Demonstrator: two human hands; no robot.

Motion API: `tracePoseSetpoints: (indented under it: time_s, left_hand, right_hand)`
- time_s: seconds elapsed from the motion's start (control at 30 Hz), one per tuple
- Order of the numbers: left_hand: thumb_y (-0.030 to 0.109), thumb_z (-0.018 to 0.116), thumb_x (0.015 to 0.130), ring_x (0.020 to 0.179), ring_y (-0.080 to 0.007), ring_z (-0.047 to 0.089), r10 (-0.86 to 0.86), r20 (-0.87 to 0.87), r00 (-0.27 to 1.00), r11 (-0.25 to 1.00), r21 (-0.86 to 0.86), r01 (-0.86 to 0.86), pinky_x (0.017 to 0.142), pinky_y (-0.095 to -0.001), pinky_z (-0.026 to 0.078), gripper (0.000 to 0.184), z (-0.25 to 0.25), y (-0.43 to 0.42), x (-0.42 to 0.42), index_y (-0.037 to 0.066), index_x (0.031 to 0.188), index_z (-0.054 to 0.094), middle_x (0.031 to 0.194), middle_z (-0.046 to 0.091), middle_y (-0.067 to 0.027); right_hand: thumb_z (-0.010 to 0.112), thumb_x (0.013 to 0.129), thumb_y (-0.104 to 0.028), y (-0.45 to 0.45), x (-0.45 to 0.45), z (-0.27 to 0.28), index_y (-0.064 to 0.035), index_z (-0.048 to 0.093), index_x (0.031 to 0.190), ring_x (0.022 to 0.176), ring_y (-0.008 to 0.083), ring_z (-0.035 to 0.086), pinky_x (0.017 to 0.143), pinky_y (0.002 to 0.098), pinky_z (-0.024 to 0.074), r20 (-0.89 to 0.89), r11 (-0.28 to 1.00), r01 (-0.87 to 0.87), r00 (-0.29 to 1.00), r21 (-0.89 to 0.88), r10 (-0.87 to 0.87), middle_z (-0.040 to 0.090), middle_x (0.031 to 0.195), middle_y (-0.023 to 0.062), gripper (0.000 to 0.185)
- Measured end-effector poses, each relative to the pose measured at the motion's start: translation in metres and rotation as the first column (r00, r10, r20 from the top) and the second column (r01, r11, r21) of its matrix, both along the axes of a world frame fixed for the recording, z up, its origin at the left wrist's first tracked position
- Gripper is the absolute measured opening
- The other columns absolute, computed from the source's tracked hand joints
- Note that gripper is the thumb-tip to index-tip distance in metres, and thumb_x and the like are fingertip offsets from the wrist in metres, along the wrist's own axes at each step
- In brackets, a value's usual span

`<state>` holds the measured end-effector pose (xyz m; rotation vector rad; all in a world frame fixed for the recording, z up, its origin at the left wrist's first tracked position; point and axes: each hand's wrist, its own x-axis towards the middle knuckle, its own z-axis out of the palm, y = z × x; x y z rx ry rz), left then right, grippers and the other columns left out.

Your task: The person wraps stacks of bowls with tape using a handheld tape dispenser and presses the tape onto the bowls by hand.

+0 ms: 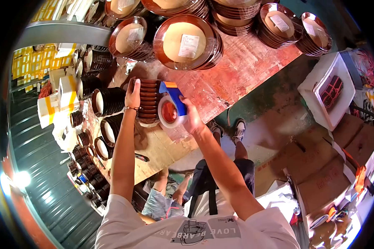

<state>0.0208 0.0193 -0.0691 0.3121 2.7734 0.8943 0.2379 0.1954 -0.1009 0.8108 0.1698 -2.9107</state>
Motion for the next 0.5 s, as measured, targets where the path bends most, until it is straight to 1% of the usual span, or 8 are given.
tracePoseSetpoints:
  time_s: [0.03,0.2,0.3,0.33,0.37,0.43,0.47,0.5]
  left_hand:
    - [0.069,0.051,0.094,0.129,-0.0398,0.057,0.104,-0.008,0.994,0.995,0.004,-0.104,0.106,-0.043,0.044,0.07,0.0,0.001,0.002,0.019,0.144,0.054,0.137,0.063,-0.018]
    - [0.072,0.05,0.093,0.129,-0.038,0.058,0.178,0.064,0.982,0.983,0.033,-0.18,0.105,-0.0424,0.044,0.072,-0.005,-0.006,-0.003,0.018,0.141,0.056,0.136,0.063,-0.0174]
    - [0.065,0.05,0.098,0.12,-0.0328,0.061,0.305,0.096,0.948,0.922,0.221,-0.319,0.104,-0.0392,0.044,0.07,-0.008,-0.009,0.005,0.008,0.138,0.057,0.128,0.066,-0.015]
    - [0.061,0.049,0.101,0.115,-0.0279,0.062,0.408,0.268,0.873,0.789,0.378,-0.485,0.101,-0.0369,0.047,0.067,-0.029,-0.021,0.003,0.005,0.137,0.057,0.123,0.067,-0.0126]
    - [0.062,0.049,0.101,0.113,-0.0256,0.064,0.355,0.344,0.869,0.742,0.462,-0.486,0.097,-0.0375,0.051,0.068,-0.036,-0.035,0.002,0.007,0.14,0.055,0.125,0.067,-0.0114]
    - [0.065,0.048,0.101,0.111,-0.0261,0.067,0.377,0.597,0.708,0.499,0.514,-0.698,0.094,-0.0392,0.056,0.07,-0.044,-0.054,0.01,0.008,0.141,0.055,0.129,0.066,-0.0116]
    - [0.069,0.047,0.099,0.112,-0.0279,0.068,0.293,0.652,0.7,0.444,0.555,-0.703,0.096,-0.042,0.057,0.075,-0.045,-0.063,0.015,0.009,0.144,0.054,0.132,0.065,-0.0129]
    - [0.07,0.046,0.099,0.112,-0.0282,0.068,0.35,0.717,0.603,0.435,0.445,-0.782,0.096,-0.0422,0.056,0.077,-0.034,-0.066,0.019,0.011,0.148,0.05,0.134,0.065,-0.0127]
  right_hand:
    - [0.058,0.099,-0.037,-0.002,0.0,0.002,-0.0056,0.063,0.111,0.065,0.0198,0.064,0.065,0.0323,0.0543,0.0,1.0,-0.009,1.0,0.003,0.009,0.068,0.084,0.0085,0.034]
    - [0.058,0.1,-0.041,-0.033,0.035,-0.001,-0.0055,0.06,0.118,0.067,0.0199,0.065,0.067,0.0336,0.054,0.02,0.998,0.03,0.999,-0.047,-0.029,0.068,0.086,0.0086,0.04]
    - [0.055,0.102,-0.038,-0.076,0.076,-0.005,-0.0058,0.06,0.118,0.067,0.019,0.064,0.065,0.0333,0.054,0.093,0.994,0.073,0.994,-0.076,-0.065,0.068,0.084,0.008,0.036]
    - [0.054,0.104,-0.035,-0.086,0.085,0.005,-0.0053,0.061,0.115,0.063,0.019,0.064,0.062,0.0328,0.0532,0.331,0.989,0.11,0.941,-0.101,-0.071,0.067,0.081,0.0077,0.033]
    - [0.055,0.104,-0.034,-0.09,0.099,0.002,-0.005,0.063,0.113,0.064,0.0184,0.064,0.061,0.0323,0.0532,0.204,0.999,0.014,0.979,-0.041,-0.006,0.067,0.08,0.0064,0.031]
    - [0.058,0.103,-0.033,-0.101,0.114,0.0,-0.0048,0.066,0.108,0.063,0.0175,0.064,0.06,0.0317,0.0522,0.231,1.0,-0.024,0.973,0.002,0.023,0.067,0.08,0.0056,0.03]
    - [0.058,0.103,-0.033,-0.101,0.113,-0.003,-0.0048,0.066,0.108,0.063,0.0175,0.064,0.06,0.0317,0.0522,0.227,1.0,-0.022,0.974,0.001,0.021,0.067,0.08,0.0056,0.03]
    - [0.06,0.102,-0.034,-0.102,0.113,-0.005,-0.0038,0.067,0.108,0.066,0.0162,0.064,0.061,0.0309,0.0521,0.221,0.995,-0.096,0.972,0.036,0.085,0.068,0.082,0.005,0.031]
